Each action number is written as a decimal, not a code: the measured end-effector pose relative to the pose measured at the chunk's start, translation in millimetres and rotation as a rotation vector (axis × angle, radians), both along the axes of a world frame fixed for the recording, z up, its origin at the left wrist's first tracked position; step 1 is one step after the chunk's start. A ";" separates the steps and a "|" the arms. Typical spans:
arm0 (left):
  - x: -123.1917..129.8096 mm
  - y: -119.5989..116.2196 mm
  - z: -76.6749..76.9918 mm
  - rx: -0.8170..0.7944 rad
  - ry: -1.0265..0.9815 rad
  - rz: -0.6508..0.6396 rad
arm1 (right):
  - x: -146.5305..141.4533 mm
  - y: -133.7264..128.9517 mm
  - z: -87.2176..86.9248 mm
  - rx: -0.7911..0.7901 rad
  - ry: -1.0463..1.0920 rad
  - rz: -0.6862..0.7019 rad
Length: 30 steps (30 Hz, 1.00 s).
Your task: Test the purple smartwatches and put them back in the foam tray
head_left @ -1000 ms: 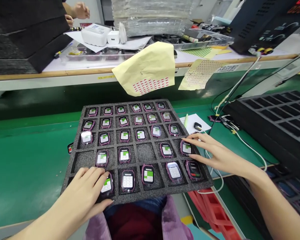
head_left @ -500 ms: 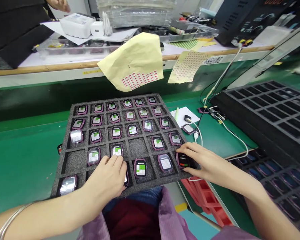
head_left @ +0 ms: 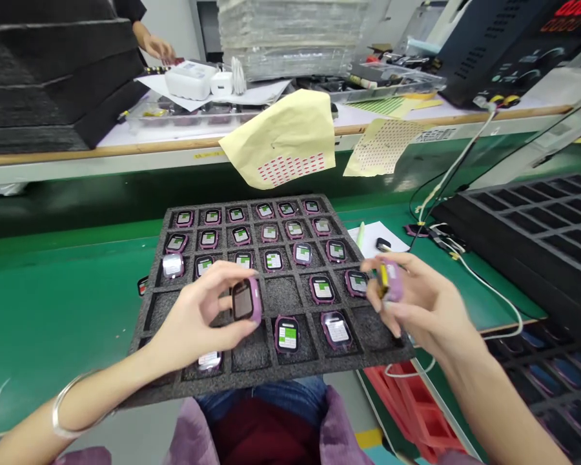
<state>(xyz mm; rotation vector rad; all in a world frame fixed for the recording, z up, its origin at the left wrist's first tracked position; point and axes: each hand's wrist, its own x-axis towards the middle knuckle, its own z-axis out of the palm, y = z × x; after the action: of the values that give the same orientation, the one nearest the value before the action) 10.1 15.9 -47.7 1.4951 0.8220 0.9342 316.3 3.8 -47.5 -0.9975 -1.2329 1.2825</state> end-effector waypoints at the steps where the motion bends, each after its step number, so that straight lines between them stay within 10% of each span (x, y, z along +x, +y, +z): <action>1: 4.0 4.7 2.7 -0.073 -0.089 0.036 | -12.5 5.4 1.5 -0.039 0.050 0.039; 8: 12.6 17.9 2.4 -0.528 -0.329 -0.024 | -64.3 31.0 -5.8 -0.150 0.086 0.286; 30: 17.5 4.0 -19.1 -0.385 -0.384 -0.089 | -77.5 23.3 -1.6 -0.037 -0.079 0.230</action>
<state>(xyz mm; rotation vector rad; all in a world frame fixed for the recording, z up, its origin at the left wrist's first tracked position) 27.7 19.9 -66.8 0.9722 0.6061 0.8996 238.8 27.1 -49.2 -0.9613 -1.4212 1.4596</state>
